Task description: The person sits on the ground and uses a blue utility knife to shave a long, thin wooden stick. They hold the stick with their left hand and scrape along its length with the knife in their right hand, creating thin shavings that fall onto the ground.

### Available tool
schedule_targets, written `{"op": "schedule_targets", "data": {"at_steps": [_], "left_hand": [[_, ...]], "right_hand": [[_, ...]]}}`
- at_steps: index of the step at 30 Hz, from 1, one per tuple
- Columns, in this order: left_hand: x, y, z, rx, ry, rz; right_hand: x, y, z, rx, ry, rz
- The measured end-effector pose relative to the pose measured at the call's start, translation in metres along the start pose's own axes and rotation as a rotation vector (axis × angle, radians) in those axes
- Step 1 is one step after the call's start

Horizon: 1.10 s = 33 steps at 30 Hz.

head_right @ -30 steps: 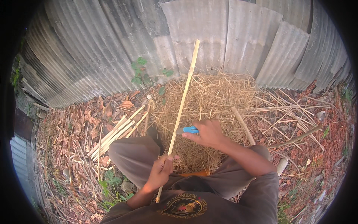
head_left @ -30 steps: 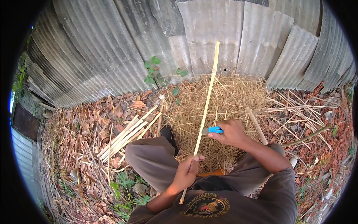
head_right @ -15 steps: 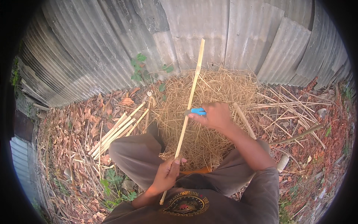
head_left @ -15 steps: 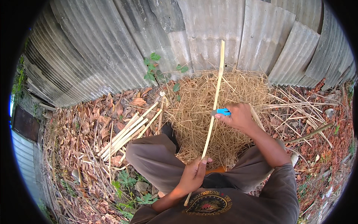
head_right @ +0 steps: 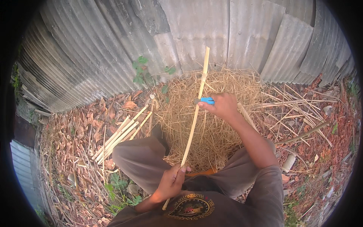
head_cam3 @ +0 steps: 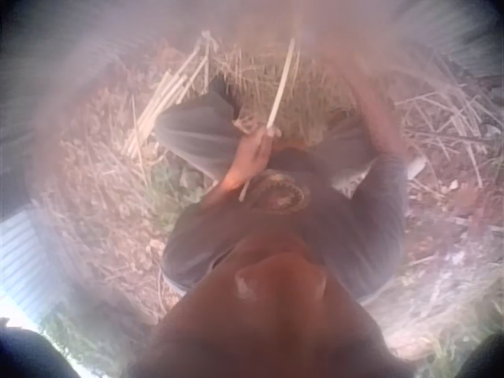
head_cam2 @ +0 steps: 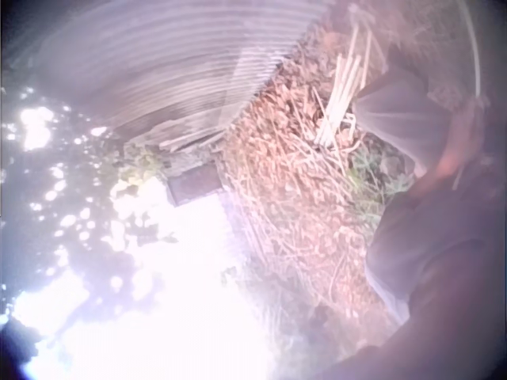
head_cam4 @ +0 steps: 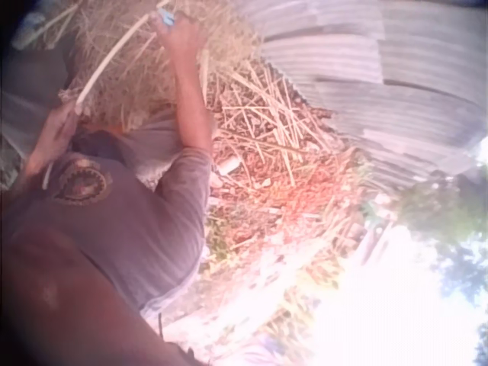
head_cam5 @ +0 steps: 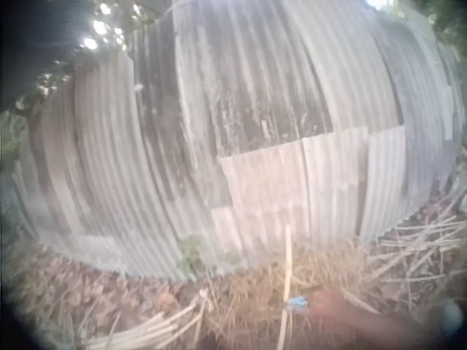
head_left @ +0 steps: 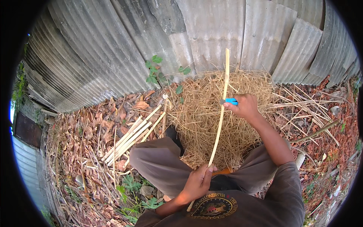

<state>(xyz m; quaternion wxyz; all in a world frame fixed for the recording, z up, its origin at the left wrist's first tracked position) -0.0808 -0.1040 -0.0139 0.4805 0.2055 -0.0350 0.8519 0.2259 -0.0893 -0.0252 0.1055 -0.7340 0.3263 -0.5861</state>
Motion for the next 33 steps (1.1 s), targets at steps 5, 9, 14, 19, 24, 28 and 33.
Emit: {"op": "schedule_targets", "data": {"at_steps": [5,9,14,19,24,28,33], "left_hand": [[0.001,0.001,0.003,0.016,-0.031,-0.037],[-0.009,-0.001,0.002,-0.053,-0.009,0.012],[-0.022,-0.011,-0.01,-0.068,0.045,0.063],[-0.002,-0.026,-0.024,-0.1,0.005,0.069],[0.013,-0.028,-0.027,-0.04,0.122,0.018],[0.024,-0.026,-0.03,-0.003,0.177,0.049],[0.028,-0.03,-0.025,-0.096,0.188,0.026]], "right_hand": [[-0.008,0.0,0.017,0.045,0.089,0.065],[-0.028,0.002,0.027,-0.001,0.068,0.087],[-0.044,0.0,0.046,-0.034,0.051,0.018],[-0.051,-0.002,0.05,-0.306,-0.289,-0.183],[-0.017,0.025,0.007,-0.864,-1.238,-0.813],[0.072,0.049,0.002,-0.421,-0.502,-0.188],[0.134,0.204,0.048,-0.751,-0.605,0.594]]}}
Point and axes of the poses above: each hand's wrist, its own y-axis away from the middle knuckle, its own x-axis out of the back of the hand, z = x × y, the point moved 4 cm from there along -y, towards the middle knuckle, and after that the axes turned 2 degrees about -y, right-handed, at the moved point
